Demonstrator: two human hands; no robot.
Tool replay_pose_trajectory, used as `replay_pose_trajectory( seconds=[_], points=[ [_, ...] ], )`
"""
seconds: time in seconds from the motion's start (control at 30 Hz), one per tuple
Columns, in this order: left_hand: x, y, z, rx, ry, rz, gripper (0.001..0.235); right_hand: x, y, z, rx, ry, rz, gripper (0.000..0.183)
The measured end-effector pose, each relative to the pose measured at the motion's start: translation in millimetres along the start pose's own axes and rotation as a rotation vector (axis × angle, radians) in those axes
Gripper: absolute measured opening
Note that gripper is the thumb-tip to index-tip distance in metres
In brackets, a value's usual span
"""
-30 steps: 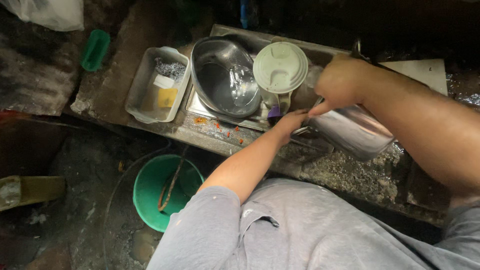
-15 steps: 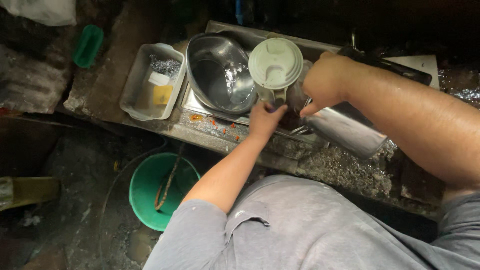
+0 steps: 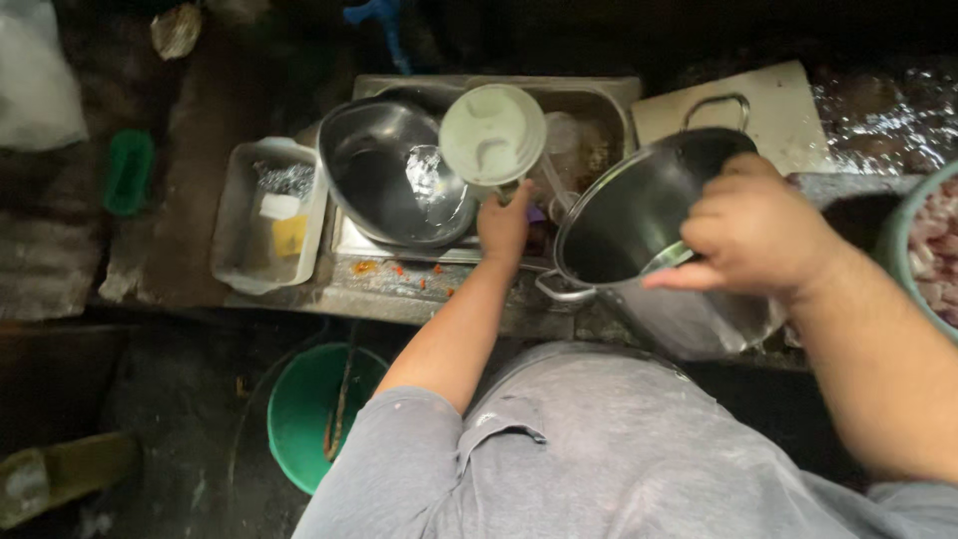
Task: The person rinses a large metal pot under a tap in a sink, then transfers chopped pieces of meat from a colander into the pot by hand.
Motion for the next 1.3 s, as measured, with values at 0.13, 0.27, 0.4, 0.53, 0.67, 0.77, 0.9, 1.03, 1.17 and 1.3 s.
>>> replay_pose_trajectory(
  seconds=[0.13, 0.27, 0.4, 0.53, 0.67, 0.77, 0.9, 1.03, 1.17, 1.3],
  points=[
    [-1.0, -9.3, 1.9, -0.166, -0.129, -0.07, 0.067, 14.3, 8.9, -43.3, -0.135, -0.087, 0.013, 0.054],
    [-21.5, 7.3, 15.8, -0.181, -0.109, -0.321, 0.055, 26.3, 19.4, -74.5, -0.214, -0.151, -0.013, 0.057],
    [-69.7, 44.5, 5.4, -0.105, -0.334, -0.256, 0.036, 35.9, 35.8, -101.9, -0.29, -0.165, -0.082, 0.06],
    [-116.9, 72.5, -33.9, 0.034, -0.299, -0.322, 0.027, 43.0, 50.6, -122.0, -0.301, -0.232, -0.079, 0.059],
    [-177.1, 80.6, -65.9, 0.132, -0.415, -0.17, 0.029, 48.8, 62.6, -141.9, -0.344, -0.279, -0.103, 0.056],
    [-201.6, 54.3, -70.3, 0.218, -0.364, -0.069, 0.037, 48.8, 66.1, -149.5, -0.347, -0.284, -0.1, 0.057],
    [-217.6, -31.2, -71.5, 0.368, -0.542, -0.23, 0.037, 47.4, 68.1, -157.8, -0.35, -0.277, -0.094, 0.056],
    [-229.8, -119.7, -83.4, 0.238, -1.046, 0.021, 0.026, 47.3, 68.3, -167.7, -0.362, -0.27, -0.086, 0.057],
    [-214.0, -204.0, -82.5, 0.545, -0.406, -0.305, 0.048, 46.5, 67.8, -177.5, -0.357, -0.295, -0.077, 0.057],
    [-232.8, -229.8, -88.6, 0.633, -0.483, -0.275, 0.06, 41.7, 61.5, -184.2, -0.295, -0.307, -0.072, 0.059]
  ],
)
Point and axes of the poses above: each hand's wrist, its own z-axis towards the middle knuckle, its own y-axis out of the back of the hand, x = y × z, the point moved 5 cm from there along z, towards the middle knuckle, and after that the axes turned 2 degrees about y, right-handed, at the moved point
